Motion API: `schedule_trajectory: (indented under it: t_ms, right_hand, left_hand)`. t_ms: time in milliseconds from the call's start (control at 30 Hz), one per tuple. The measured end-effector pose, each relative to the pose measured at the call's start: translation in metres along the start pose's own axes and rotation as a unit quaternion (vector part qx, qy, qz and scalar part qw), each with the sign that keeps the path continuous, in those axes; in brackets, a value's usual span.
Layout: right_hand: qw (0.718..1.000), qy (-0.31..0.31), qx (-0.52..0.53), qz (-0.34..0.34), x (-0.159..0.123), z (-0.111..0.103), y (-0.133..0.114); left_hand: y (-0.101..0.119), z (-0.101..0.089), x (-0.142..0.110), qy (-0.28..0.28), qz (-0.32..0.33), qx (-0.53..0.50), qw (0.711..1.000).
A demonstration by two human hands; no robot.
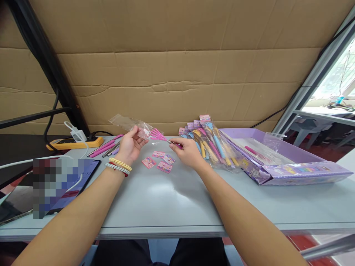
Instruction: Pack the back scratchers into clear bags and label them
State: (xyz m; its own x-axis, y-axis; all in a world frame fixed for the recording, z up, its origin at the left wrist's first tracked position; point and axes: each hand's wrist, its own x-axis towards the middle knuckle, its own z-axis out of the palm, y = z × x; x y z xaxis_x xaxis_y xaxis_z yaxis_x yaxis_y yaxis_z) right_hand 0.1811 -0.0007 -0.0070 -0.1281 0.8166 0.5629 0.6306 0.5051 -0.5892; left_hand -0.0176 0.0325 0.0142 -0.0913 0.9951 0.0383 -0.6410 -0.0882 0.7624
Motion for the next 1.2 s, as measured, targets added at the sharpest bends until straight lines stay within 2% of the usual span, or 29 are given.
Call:
schedule_trajectory:
  t_ms: [200,567,767,967,1200]
  right_hand:
    - [1.0,0.001,0.007,-0.012,0.0,-0.001,-0.002]
    - [1.0,0.004,-0.011,-0.021,-0.001,0.001,-0.006]
    - [0.999,0.007,-0.028,-0.023,-0.002,0.0,-0.01]
    - [0.999,0.008,-0.038,-0.032,-0.003,0.0,-0.012]
    - [0.996,0.029,-0.062,-0.063,-0.003,-0.001,-0.012]
  left_hand:
    - [0.004,0.0,0.0,0.014,0.005,-0.022,1.0]
    - [-0.012,0.007,-0.009,-0.04,0.024,0.043,0.998]
    - [-0.008,0.008,-0.008,0.002,0.066,0.023,0.998]
    - [-0.008,0.008,-0.007,0.0,0.066,0.03,0.997]
    - [-0.006,0.009,-0.007,0.027,0.064,0.009,0.998]
